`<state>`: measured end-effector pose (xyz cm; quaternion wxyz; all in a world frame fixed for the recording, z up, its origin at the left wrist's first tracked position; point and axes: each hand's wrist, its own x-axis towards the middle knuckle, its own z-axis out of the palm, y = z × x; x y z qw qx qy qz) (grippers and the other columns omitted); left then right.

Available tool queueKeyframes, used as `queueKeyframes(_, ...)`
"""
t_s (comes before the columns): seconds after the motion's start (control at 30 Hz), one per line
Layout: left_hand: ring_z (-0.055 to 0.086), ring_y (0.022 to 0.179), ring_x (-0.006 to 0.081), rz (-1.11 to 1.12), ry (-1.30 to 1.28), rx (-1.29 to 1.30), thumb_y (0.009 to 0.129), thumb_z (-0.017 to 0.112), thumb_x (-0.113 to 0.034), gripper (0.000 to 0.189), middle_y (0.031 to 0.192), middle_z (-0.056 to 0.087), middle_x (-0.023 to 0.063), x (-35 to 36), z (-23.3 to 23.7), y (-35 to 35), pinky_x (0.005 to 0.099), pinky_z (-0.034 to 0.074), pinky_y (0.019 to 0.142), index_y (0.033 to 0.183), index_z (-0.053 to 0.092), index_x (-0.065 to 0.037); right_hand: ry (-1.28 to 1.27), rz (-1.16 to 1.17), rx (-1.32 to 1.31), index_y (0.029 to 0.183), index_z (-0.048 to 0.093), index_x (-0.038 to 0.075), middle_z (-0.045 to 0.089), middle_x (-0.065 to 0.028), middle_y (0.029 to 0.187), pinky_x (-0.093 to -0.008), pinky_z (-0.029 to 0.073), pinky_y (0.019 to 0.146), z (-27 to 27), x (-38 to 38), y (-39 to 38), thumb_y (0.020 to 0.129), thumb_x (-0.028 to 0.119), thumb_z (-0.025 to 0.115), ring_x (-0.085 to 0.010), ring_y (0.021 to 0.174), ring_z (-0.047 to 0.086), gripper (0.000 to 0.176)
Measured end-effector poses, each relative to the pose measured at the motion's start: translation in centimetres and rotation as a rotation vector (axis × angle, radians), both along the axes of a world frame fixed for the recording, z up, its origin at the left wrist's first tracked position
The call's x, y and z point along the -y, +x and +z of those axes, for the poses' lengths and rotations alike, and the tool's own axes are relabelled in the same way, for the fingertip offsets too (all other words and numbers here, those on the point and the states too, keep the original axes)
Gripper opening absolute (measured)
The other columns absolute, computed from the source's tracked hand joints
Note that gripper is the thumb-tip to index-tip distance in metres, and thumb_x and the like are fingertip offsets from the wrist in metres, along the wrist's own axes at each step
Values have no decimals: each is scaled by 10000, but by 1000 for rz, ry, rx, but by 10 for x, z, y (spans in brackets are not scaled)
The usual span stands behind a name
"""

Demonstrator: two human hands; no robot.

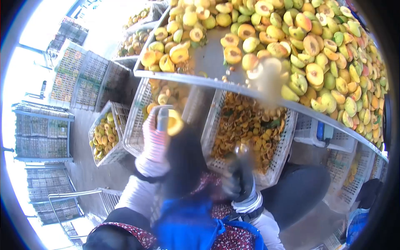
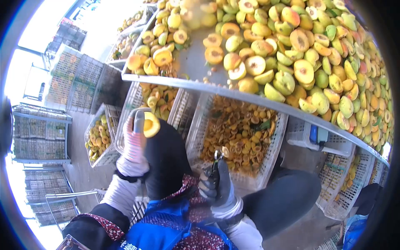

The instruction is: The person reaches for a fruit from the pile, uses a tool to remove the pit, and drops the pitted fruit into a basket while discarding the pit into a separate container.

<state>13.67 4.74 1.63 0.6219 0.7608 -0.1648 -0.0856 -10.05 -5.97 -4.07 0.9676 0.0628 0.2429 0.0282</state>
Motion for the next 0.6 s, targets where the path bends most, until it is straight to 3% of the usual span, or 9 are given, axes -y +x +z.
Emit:
queueKeyframes(0.07, 648, 784, 257, -105, 981, 677, 877, 611, -345, 310, 872, 654, 141, -25, 3, 58, 357, 506, 723, 972, 631, -51, -145, 14, -120, 825, 546, 124, 401, 21, 561, -225, 249, 381, 6, 1, 3, 939, 555, 419, -87, 405, 326, 464)
queueKeyframes(0.13, 639, 821, 320, -153, 1532, 578, 848, 623, -376, 301, 892, 658, 134, -1, 24, 73, 402, 502, 725, 959, 646, -98, -208, 31, -272, 842, 552, 118, 439, 9, 571, -221, 266, 383, 7, 0, 7, 926, 550, 461, -97, 409, 354, 449)
queueKeyframes(0.23, 641, 821, 316, -231, 938, 749, 832, 612, -394, 296, 870, 652, 128, 61, 39, 69, 404, 503, 709, 946, 654, -124, -274, 14, -359, 862, 548, 113, 466, 11, 579, -221, 291, 377, -6, -3, 5, 901, 530, 530, -99, 417, 400, 419)
queueKeyframes(0.27, 639, 830, 319, -263, 887, 686, 813, 614, -376, 280, 865, 652, 119, 95, 50, 67, 418, 503, 713, 939, 654, -129, -273, -31, -361, 863, 546, 112, 474, 8, 580, -226, 301, 373, -13, -5, 6, 896, 525, 543, -103, 414, 407, 415)
queueKeyframes(0.37, 640, 885, 306, -389, 976, 778, 810, 615, -459, 386, 955, 664, 125, 185, 25, 105, 396, 508, 758, 1034, 659, -148, -311, -109, -376, 867, 543, 110, 496, -3, 581, -239, 329, 364, -17, -7, 11, 887, 508, 570, -115, 405, 427, 399)
queueKeyframes(0.4, 630, 940, 311, -502, 1087, 761, 802, 581, -517, 495, 1014, 653, 143, 211, 27, 107, 402, 503, 788, 1162, 599, -178, -353, -88, -380, 867, 543, 111, 502, -8, 581, -244, 338, 363, -1, 1, 13, 889, 500, 573, -118, 403, 433, 391)
queueKeyframes(0.43, 617, 975, 327, -610, 1037, 758, 795, 625, -441, 528, 1047, 642, 167, 232, 6, 118, 407, 498, 807, 1239, 544, -166, -392, -65, -385, 868, 544, 112, 508, -13, 581, -248, 347, 361, 9, 5, 14, 891, 492, 575, -121, 402, 440, 382)
queueKeyframes(0.53, 608, 983, 362, -837, 1116, 593, 750, 701, -264, 530, 1042, 633, 205, 263, -7, 120, 423, 493, 822, 1223, 543, -86, -356, -113, -409, 882, 545, 106, 499, -15, 568, -255, 349, 358, 7, 8, 15, 897, 490, 564, -132, 388, 428, 385)
queueKeyframes(0.6, 611, 972, 348, -841, 1039, 522, 724, 717, -320, 497, 1007, 638, 193, 256, -8, 106, 405, 492, 824, 1119, 579, -53, -411, -105, -407, 934, 524, 76, 462, -22, 552, -246, 315, 359, 11, 10, 16, 953, 471, 453, -117, 386, 405, 402)
